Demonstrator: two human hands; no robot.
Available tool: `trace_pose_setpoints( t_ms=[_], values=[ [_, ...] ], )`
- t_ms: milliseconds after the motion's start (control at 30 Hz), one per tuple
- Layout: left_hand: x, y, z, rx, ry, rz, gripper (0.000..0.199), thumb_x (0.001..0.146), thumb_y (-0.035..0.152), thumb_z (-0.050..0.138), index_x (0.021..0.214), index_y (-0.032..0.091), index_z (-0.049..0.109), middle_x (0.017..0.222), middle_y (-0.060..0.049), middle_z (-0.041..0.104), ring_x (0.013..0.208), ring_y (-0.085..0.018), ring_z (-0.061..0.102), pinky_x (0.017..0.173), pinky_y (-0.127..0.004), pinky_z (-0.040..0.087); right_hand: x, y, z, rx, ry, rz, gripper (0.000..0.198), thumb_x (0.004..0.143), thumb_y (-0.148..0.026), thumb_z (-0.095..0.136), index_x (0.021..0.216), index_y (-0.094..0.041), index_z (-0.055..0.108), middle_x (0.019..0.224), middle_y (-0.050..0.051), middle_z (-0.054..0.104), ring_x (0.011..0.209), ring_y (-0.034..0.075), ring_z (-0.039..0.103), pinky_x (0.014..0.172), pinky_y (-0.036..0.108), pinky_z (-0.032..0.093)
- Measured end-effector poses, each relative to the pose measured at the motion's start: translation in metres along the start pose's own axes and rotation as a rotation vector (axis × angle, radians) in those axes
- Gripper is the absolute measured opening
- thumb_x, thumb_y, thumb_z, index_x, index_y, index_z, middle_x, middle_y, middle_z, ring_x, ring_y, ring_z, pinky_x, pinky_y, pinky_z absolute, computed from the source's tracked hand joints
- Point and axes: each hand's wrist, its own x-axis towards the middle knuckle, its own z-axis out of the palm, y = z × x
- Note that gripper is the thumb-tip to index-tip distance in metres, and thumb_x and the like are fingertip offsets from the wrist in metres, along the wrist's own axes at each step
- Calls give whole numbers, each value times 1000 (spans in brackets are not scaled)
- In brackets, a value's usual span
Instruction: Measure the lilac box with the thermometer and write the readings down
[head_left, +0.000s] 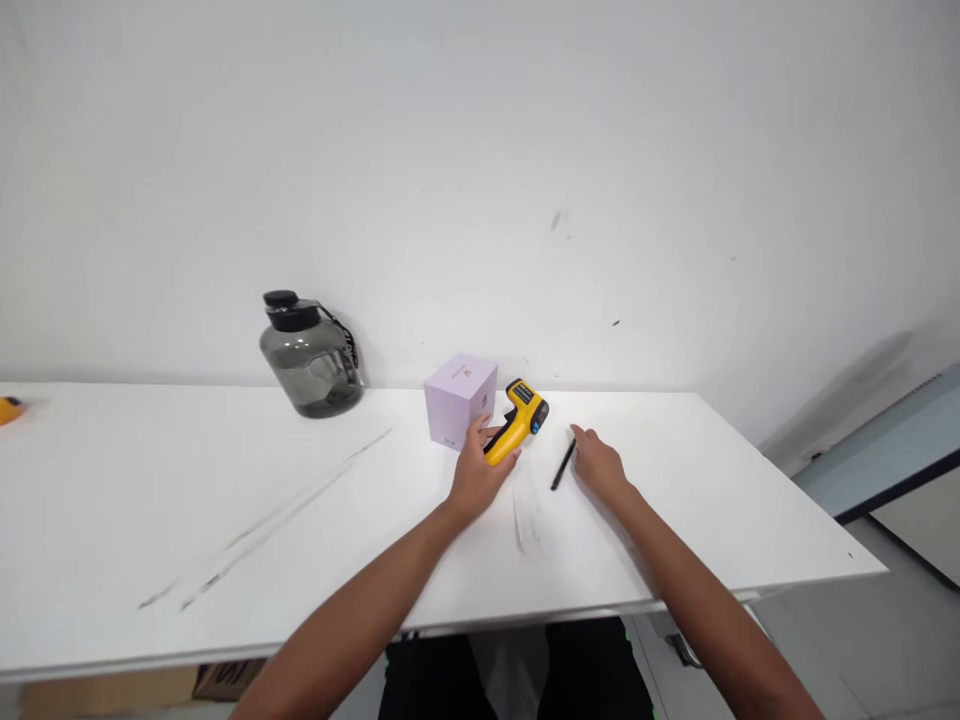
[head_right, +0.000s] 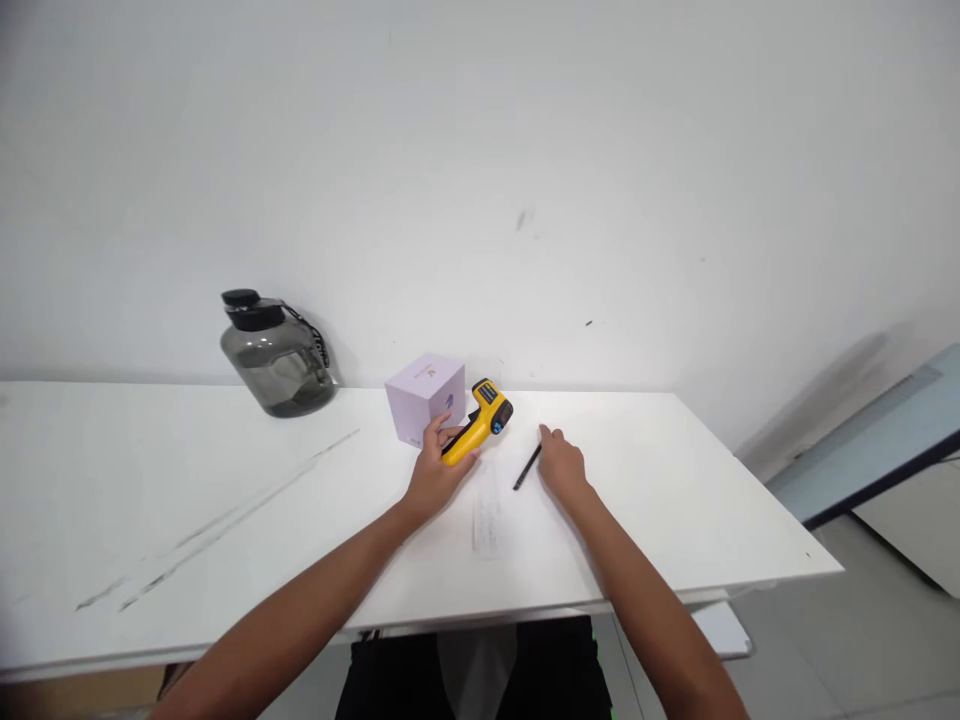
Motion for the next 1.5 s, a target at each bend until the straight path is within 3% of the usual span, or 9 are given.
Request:
trace_pose_setpoints(
  t_ms=[67, 200, 333, 500, 633, 733, 933, 1133, 1500],
  values=[
    [-1, 0, -1, -17, 40, 58, 71, 79, 41, 70, 137, 26, 34, 126, -12, 60, 121, -25, 59, 101, -44, 47, 8, -16, -1, 128, -52, -85, 57, 81, -19, 62, 137, -19, 53, 136, 18, 55, 119, 31, 57, 96, 46, 46],
    [-1, -3, -2, 27, 61, 240, 68, 81, 43, 69, 136, 25, 33, 130, -14, 61, 130, -26, 54, 111, -49, 37, 4, -50, 6, 921, -500, -333, 76, 69, -40, 81, 137, -28, 51, 135, 9, 59, 124, 27, 55, 99, 43, 49],
    [-1, -6, -5, 239, -6, 411, 69, 81, 50, 66, 138, 25, 36, 132, -16, 60, 137, -30, 46, 115, -56, 30, -12, -69, 22, 1370, -347, -143, 54, 71, -50, 78, 116, -23, 64, 117, 10, 70, 109, 27, 65, 95, 44, 52],
    [10, -13, -15, 410, 268, 587, 73, 84, 53, 61, 142, 22, 30, 152, -23, 34, 149, -34, 21, 118, -59, 17, -23, -61, 27, 1393, -109, 25, 47, 68, -45, 81, 106, -20, 68, 118, 9, 69, 108, 26, 64, 96, 41, 50],
    [30, -20, -26, 308, 483, 161, 105, 70, 50, 77, 147, 19, 14, 156, -27, 16, 150, -38, 11, 118, -61, 13, -25, -59, 26, 1409, -139, 132, 46, 65, -46, 80, 100, -18, 68, 111, 9, 71, 98, 25, 65, 87, 38, 53],
    [41, -22, -33, 136, 398, -78, 110, 59, 47, 85, 143, 21, 19, 151, -24, 29, 143, -36, 31, 115, -57, 29, -25, -61, 28, 1313, -136, 88, 40, 65, -42, 79, 94, -18, 67, 103, 8, 71, 93, 22, 64, 86, 36, 51],
    [36, -12, -30, -32, 323, -94, 71, 69, 50, 78, 122, 21, 41, 128, -15, 55, 118, -28, 57, 100, -48, 48, -30, -62, 32, 1084, -121, 9, 34, 68, -37, 72, 94, -17, 63, 94, 6, 68, 79, 18, 61, 76, 34, 50],
    [25, -6, -24, -23, 174, 1, 70, 70, 49, 77, 124, 21, 43, 124, -13, 58, 112, -26, 61, 93, -43, 52, -35, -66, 28, 1030, -121, -3, 34, 66, -35, 70, 94, -17, 62, 95, 7, 69, 83, 20, 63, 79, 35, 51],
    [26, -9, -24, -23, 182, 14, 67, 72, 53, 74, 123, 20, 44, 121, -13, 60, 109, -26, 62, 90, -41, 53, -35, -66, 24, 1000, -154, 26, 31, 66, -30, 69, 92, -17, 63, 94, 6, 70, 84, 20, 64, 81, 36, 51]
  ],
)
